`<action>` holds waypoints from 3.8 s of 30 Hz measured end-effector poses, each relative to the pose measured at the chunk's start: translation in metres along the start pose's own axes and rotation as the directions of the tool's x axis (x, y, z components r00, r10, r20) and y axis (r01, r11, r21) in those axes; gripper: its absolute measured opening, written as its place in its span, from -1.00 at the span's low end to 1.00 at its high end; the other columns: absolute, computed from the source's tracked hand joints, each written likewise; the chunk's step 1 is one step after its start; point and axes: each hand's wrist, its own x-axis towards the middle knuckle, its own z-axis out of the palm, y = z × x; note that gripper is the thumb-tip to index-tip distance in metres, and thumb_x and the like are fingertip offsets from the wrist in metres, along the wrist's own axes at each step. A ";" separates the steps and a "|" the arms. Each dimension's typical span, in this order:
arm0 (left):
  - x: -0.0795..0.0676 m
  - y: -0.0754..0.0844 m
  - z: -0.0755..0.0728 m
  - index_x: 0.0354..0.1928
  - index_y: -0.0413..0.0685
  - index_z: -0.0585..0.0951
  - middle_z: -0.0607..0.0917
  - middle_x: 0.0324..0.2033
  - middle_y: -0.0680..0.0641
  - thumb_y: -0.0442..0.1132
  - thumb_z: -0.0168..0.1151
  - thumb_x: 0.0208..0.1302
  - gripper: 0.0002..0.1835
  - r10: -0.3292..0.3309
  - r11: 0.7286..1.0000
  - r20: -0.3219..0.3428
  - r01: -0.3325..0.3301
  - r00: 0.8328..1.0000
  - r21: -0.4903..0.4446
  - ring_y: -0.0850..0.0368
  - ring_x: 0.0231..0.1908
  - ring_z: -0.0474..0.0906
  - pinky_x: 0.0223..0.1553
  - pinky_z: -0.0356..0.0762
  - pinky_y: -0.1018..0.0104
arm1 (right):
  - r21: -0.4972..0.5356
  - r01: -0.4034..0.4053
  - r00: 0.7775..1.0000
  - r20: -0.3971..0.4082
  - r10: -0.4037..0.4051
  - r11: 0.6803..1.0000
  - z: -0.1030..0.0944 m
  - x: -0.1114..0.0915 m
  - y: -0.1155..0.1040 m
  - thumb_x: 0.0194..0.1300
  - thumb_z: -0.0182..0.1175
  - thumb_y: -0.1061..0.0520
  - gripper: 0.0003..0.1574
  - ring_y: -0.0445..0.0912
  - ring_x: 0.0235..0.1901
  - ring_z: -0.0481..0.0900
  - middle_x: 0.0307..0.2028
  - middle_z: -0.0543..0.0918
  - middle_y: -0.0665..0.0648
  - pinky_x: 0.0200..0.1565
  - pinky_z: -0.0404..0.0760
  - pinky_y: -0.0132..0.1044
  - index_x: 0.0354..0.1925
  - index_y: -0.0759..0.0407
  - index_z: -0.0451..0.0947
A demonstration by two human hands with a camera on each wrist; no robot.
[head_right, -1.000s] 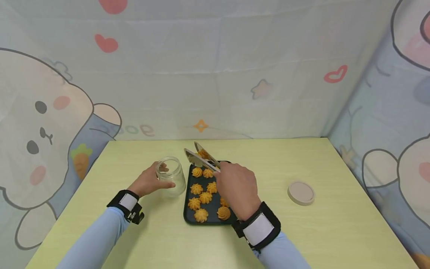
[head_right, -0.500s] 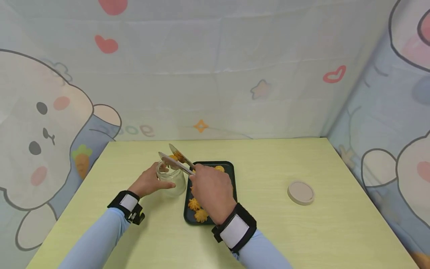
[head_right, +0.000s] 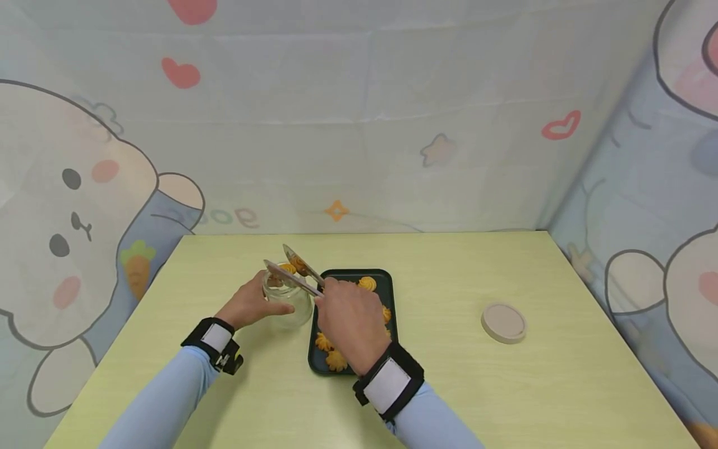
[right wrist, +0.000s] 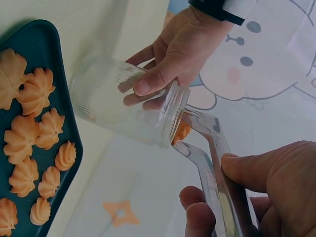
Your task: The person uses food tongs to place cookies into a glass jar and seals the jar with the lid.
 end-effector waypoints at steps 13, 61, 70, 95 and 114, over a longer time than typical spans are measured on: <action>0.000 0.001 0.000 0.35 -0.17 0.17 0.51 0.17 -0.28 0.08 0.49 -0.12 0.04 0.009 1.000 -0.001 -0.009 1.000 -0.015 -0.16 0.08 0.45 0.09 0.44 -0.14 | 0.016 -0.003 1.000 0.002 0.003 1.000 0.000 -0.001 0.003 0.21 0.26 -0.08 -0.74 -0.16 -0.75 0.36 -0.73 0.46 -0.03 -0.79 0.32 -0.27 -0.39 0.08 0.58; 0.003 -0.006 0.002 0.28 -0.24 0.31 0.49 0.19 -0.25 0.07 0.48 -0.08 -0.07 0.050 0.999 0.006 -0.050 0.999 -0.021 -0.15 0.05 0.44 0.03 0.47 -0.10 | -0.010 -0.304 0.952 0.038 0.304 0.953 0.020 -0.033 0.102 0.19 0.28 0.00 -0.66 -0.01 -0.81 0.39 -0.77 0.50 0.15 -0.81 0.35 -0.13 -0.50 0.26 0.55; 0.002 -0.005 0.002 0.27 -0.23 0.32 0.50 0.18 -0.23 0.08 0.49 -0.12 -0.07 0.051 0.998 -0.002 -0.051 0.999 -0.026 -0.14 0.05 0.45 0.03 0.47 -0.09 | 0.004 -0.317 0.945 0.086 0.316 0.948 0.028 -0.024 0.101 0.22 0.25 0.02 -0.64 -0.02 -0.80 0.38 -0.78 0.48 0.14 -0.80 0.33 -0.17 -0.57 0.24 0.52; -0.001 -0.001 0.003 0.27 -0.21 0.32 0.52 0.15 -0.21 0.10 0.50 -0.15 -0.04 0.038 0.999 -0.005 -0.038 0.999 -0.020 -0.13 0.02 0.46 0.01 0.49 -0.06 | -0.047 -0.316 0.945 0.074 0.318 0.948 0.045 -0.028 0.112 0.19 0.27 0.10 -0.70 0.07 -0.73 0.54 -0.71 0.62 0.24 -0.74 0.52 0.00 -0.55 0.30 0.60; 0.002 -0.005 0.004 0.24 -0.17 0.33 0.52 0.16 -0.21 0.10 0.50 -0.14 -0.08 0.028 1.000 -0.010 -0.028 1.000 -0.007 -0.12 0.03 0.46 0.02 0.48 -0.06 | -0.016 -0.313 0.949 0.045 0.313 0.950 0.045 -0.036 0.118 0.21 0.25 0.12 -0.79 0.03 -0.74 0.47 -0.70 0.60 0.21 -0.74 0.46 -0.05 -0.46 0.26 0.62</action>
